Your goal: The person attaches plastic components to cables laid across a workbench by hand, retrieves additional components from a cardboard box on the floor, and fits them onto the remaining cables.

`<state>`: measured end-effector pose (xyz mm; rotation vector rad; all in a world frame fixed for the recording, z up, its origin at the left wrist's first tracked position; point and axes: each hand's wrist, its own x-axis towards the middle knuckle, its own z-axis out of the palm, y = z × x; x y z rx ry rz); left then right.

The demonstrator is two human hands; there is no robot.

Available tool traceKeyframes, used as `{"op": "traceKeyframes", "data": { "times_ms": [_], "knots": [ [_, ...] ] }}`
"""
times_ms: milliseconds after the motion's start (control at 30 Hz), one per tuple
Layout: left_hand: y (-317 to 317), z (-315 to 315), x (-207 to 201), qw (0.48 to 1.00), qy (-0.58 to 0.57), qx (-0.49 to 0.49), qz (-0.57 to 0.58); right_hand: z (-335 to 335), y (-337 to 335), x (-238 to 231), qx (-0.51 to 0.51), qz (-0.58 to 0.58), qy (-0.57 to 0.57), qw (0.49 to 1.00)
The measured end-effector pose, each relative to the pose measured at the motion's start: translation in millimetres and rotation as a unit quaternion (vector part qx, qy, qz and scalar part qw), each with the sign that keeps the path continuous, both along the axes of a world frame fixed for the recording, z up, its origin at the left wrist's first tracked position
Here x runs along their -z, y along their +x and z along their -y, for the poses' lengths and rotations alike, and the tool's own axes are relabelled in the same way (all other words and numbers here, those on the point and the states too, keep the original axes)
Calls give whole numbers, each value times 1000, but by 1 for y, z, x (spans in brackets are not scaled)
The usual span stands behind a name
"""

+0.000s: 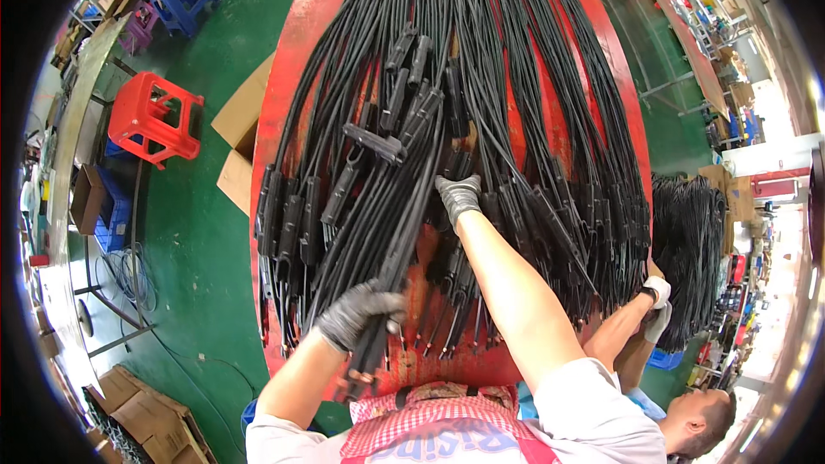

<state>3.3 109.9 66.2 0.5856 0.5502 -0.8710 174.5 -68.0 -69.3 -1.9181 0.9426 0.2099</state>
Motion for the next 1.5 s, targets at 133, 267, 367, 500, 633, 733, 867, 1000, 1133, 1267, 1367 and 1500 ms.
{"op": "traceKeyframes", "data": {
  "times_ms": [133, 267, 367, 500, 633, 733, 867, 1000, 1133, 1267, 1367, 1500],
  "knots": [
    [15, -33, -21, 977, -171, -81, -102, 15, -62, -67, -6, 12, 282, 959],
    [27, -43, -14, 908, -373, -116, -150, 56, -147, -139, -238, 18, 499, 833],
    [32, -36, -17, 906, -390, -104, -125, 84, -207, -151, -199, 21, 579, 791],
    [32, -24, -30, 926, -343, -125, -94, 112, -266, -152, -105, -52, 595, 795],
    [38, -18, -40, 911, -372, -128, -125, 112, -278, -149, -162, -77, 585, 791],
    [52, -25, -40, 901, -387, -127, -149, 88, -244, -131, -217, -89, 484, 843],
    [56, -18, -49, 909, -365, -122, -160, 53, -181, -73, -257, -64, 289, 920],
    [57, -23, -47, 908, -374, -106, -155, 17, -128, -51, -282, -97, 212, 931],
    [56, -34, -39, 905, -384, -104, -154, -21, -117, -40, -304, -113, 233, 917],
    [55, -38, -39, 904, -387, -104, -145, -30, -123, -43, -359, -96, 112, 922],
    [55, -36, -36, 896, -404, -97, -155, 5, -154, -56, -359, -44, 215, 907],
    [51, -36, -30, 916, -372, -86, -122, 68, -209, -146, -510, 17, -33, 860]
  ]
}}
